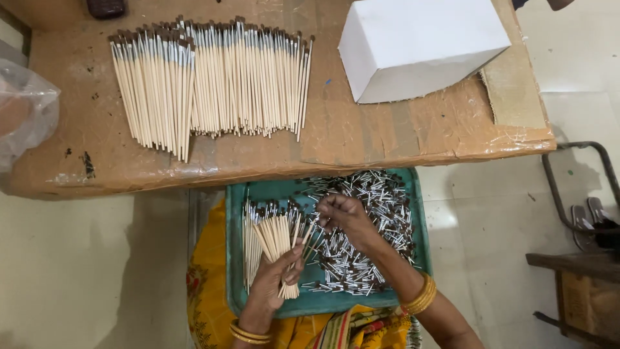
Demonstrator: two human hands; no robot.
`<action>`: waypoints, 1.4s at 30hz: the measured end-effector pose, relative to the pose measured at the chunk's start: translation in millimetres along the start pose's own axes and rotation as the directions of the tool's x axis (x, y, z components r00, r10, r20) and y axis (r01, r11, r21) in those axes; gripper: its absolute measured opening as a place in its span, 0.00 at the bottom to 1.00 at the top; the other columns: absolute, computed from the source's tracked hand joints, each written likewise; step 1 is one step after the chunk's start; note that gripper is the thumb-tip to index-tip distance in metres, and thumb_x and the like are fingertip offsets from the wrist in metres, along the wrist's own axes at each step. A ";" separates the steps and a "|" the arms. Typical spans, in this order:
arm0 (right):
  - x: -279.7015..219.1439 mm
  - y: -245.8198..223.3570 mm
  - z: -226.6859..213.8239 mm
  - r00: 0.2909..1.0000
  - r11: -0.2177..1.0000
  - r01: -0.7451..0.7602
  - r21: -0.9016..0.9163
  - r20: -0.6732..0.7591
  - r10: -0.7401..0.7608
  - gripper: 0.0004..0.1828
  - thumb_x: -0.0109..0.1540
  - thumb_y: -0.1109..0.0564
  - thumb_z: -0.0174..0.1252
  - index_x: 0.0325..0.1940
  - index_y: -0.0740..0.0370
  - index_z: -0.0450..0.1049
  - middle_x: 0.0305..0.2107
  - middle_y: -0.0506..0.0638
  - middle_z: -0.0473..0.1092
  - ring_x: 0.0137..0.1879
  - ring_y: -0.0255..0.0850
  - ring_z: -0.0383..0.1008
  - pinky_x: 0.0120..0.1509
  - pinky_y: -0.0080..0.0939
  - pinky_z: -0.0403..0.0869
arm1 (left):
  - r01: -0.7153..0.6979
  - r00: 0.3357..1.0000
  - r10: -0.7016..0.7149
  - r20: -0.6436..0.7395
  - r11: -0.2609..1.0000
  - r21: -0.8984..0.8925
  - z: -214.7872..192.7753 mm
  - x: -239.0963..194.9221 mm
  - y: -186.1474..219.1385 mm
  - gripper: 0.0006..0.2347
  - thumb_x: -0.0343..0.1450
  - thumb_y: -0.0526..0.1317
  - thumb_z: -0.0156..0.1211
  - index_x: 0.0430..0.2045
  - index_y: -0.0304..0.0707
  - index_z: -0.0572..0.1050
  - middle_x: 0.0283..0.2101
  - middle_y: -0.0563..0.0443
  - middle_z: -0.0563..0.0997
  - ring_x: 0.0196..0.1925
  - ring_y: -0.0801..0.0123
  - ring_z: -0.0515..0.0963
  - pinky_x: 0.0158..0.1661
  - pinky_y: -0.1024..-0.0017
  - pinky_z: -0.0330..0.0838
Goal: The recorder is assembling paintbrushes by manually attaching metal ferrules onto wooden handles.
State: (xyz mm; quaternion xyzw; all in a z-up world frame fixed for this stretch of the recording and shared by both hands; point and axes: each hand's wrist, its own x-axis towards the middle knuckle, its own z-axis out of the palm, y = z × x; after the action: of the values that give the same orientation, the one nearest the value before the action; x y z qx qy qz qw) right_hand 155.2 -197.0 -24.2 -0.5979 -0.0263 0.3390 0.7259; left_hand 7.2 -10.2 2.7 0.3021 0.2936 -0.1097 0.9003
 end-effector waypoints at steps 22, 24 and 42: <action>77.6 61.5 -10.9 0.677 -0.206 0.515 -0.832 0.542 -0.498 0.04 0.61 0.59 0.60 0.41 0.58 0.75 0.32 0.53 0.76 0.35 0.43 0.76 0.35 0.43 0.76 | -0.362 0.657 0.694 0.296 -0.054 0.931 -22.8 -20.4 -1.9 0.12 0.62 0.31 0.62 0.39 0.34 0.78 0.35 0.40 0.83 0.36 0.58 0.80 0.35 0.66 0.72; 146.8 196.6 -71.0 0.755 0.832 0.554 0.001 0.420 -0.503 0.27 0.80 0.60 0.53 0.27 0.54 0.56 0.23 0.46 0.49 0.31 0.31 0.51 0.35 0.39 0.58 | -0.409 0.848 0.524 0.079 0.554 0.725 -42.2 -13.4 -12.2 0.11 0.69 0.33 0.59 0.44 0.33 0.78 0.33 0.49 0.85 0.32 0.69 0.81 0.33 0.71 0.75; 3.8 -26.3 13.4 0.979 0.979 -0.073 0.191 0.201 0.034 0.05 0.67 0.56 0.56 0.39 0.59 0.70 0.34 0.53 0.79 0.41 0.41 0.84 0.33 0.36 0.79 | 0.050 0.997 -0.043 0.056 0.991 -0.125 -5.1 -2.5 -2.6 0.14 0.68 0.33 0.65 0.47 0.29 0.77 0.18 0.54 0.69 0.14 0.78 0.61 0.15 0.78 0.55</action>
State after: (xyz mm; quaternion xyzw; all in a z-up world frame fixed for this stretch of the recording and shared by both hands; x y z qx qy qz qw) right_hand 164.2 -185.0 1.5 -0.4869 -0.0480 0.4170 0.7660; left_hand 1.8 -9.0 -0.4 0.2347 0.2828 -0.1200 0.9222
